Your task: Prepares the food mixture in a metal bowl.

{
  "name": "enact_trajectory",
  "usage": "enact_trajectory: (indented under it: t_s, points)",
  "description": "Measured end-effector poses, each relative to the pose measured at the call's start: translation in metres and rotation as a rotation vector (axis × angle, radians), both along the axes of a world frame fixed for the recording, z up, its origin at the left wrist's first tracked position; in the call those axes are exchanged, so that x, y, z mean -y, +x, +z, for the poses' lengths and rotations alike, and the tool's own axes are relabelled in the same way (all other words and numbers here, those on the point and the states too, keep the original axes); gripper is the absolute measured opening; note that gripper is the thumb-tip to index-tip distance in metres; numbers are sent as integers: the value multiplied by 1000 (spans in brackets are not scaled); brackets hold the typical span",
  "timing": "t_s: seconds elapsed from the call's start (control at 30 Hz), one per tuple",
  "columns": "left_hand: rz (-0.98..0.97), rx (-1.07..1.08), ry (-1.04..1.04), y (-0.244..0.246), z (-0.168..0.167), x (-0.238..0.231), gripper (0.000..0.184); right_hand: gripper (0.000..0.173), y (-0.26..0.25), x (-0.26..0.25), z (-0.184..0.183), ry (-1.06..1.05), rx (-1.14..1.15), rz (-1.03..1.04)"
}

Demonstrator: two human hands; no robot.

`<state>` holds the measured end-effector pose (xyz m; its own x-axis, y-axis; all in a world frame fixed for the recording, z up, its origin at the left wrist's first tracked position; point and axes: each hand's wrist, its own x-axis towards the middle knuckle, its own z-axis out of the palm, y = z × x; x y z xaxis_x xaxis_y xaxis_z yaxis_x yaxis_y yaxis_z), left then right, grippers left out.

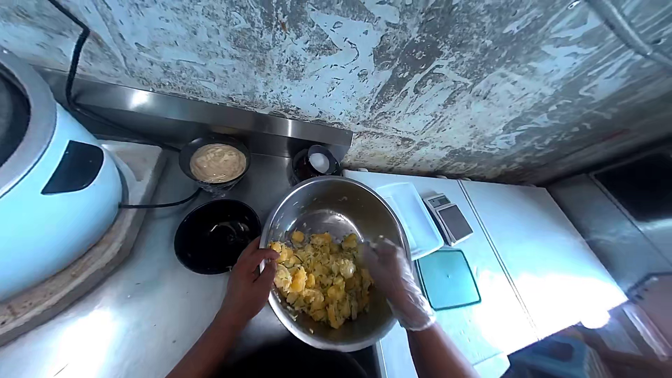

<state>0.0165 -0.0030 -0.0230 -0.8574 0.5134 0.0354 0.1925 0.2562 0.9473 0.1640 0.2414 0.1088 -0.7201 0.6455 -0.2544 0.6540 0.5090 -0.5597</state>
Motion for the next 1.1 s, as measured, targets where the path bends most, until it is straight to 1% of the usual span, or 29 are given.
enact_trajectory:
  t_s: [0.03,0.07,0.1,0.13,0.17,0.2,0.3,0.33,0.43,0.57,0.63,0.77,0.93,1.03,1.1]
  points:
    - [-6,-28,-11,0,0,0,26,32,-2,-4,-12,-48,139,27]
    - [-8,-56,-22,-2,0,0,27,29,-3,-5,-21,-45,160,12]
    - [-3,-69,-30,-2,0,0,28,23,-2,-4,-26,-20,111,-34]
    - [2,-69,-33,-1,-1,1,28,21,-2,-1,-25,-1,77,-78]
    - [6,-65,-34,1,-3,2,28,21,0,2,-24,6,89,-100]
    - [9,-63,-26,2,-4,2,28,23,-1,5,-23,2,145,-82]
    - [15,-88,-3,0,-3,-2,27,48,-3,14,-38,43,372,94]
    - [16,-98,1,-1,-3,-2,28,53,-3,19,-46,63,421,135]
    - [12,-112,-9,-1,-3,-1,27,51,-5,29,-62,129,480,164]
    - [20,-110,0,-1,-4,-2,28,41,-6,14,-62,111,481,193]
    - [19,-115,9,-2,-4,-2,28,40,-7,7,-61,91,487,214]
    - [14,-126,8,-1,-6,-1,27,38,-8,7,-66,120,504,223]
    - [13,-118,4,0,-5,-1,29,35,-5,2,-70,105,421,202]
    - [14,-115,0,0,-5,-1,28,29,-2,-8,-72,21,307,110]
    - [12,-109,-6,-1,-4,-1,28,30,-2,-16,-64,-134,175,19]
